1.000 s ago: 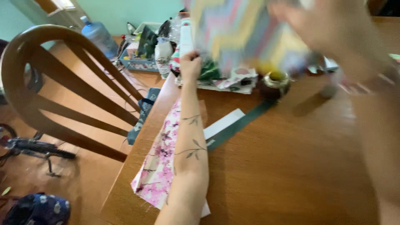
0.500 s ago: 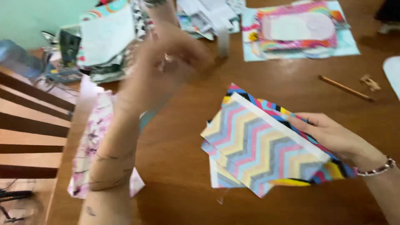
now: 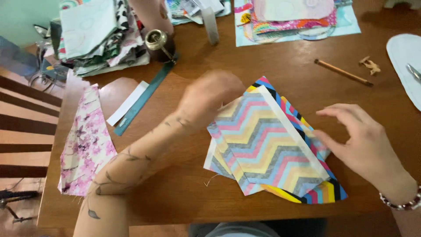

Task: Sorting and organizing various fabric scraps and paper templates on a wooden table

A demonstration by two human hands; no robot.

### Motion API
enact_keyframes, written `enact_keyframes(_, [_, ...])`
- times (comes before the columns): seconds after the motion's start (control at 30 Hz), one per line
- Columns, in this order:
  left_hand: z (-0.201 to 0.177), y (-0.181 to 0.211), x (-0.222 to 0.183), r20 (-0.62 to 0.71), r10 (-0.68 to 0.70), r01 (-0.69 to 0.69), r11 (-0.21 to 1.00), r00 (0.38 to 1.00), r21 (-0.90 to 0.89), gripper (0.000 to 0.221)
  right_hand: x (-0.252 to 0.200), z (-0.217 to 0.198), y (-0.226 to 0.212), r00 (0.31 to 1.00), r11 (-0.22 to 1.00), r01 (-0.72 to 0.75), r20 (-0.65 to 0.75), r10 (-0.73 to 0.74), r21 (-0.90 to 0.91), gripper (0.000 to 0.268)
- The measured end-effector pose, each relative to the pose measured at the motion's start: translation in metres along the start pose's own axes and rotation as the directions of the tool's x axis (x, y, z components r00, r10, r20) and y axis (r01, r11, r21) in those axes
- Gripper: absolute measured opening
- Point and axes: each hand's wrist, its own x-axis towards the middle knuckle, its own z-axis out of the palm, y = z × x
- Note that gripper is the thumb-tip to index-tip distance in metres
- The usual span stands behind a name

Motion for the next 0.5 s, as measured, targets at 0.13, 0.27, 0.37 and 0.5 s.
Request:
enact_keyframes(0.13, [-0.043,-0.061,-0.006,-0.721,-0.187,0.390,0.912,0.667,0.124,0.062,0.039,-0.006,-0.033,0.925,0.942,0.331,-0.181,-0.334,-0.048,0.019])
enact_keyframes(0.27, [-0.025,-0.145,-0.038,-0.790,-0.370,0.569,0.822,0.489,-0.033,0.112,0.116,0.014,-0.087,0.824,0.847,0.532,-0.241,-0.513,0.013,0.012])
enact_keyframes(0.37, [-0.015,-0.178,-0.046,-0.685,-0.589,0.667,0.718,0.429,-0.200,0.132,0.184,0.047,-0.121,0.761,0.782,0.619,-0.304,-0.573,0.075,0.006])
enact_keyframes(0.5, [-0.018,-0.183,-0.049,-0.522,-0.729,0.664,0.657,0.442,-0.357,0.098,0.277,0.099,-0.163,0.755,0.725,0.636,-0.408,-0.514,0.263,0.021])
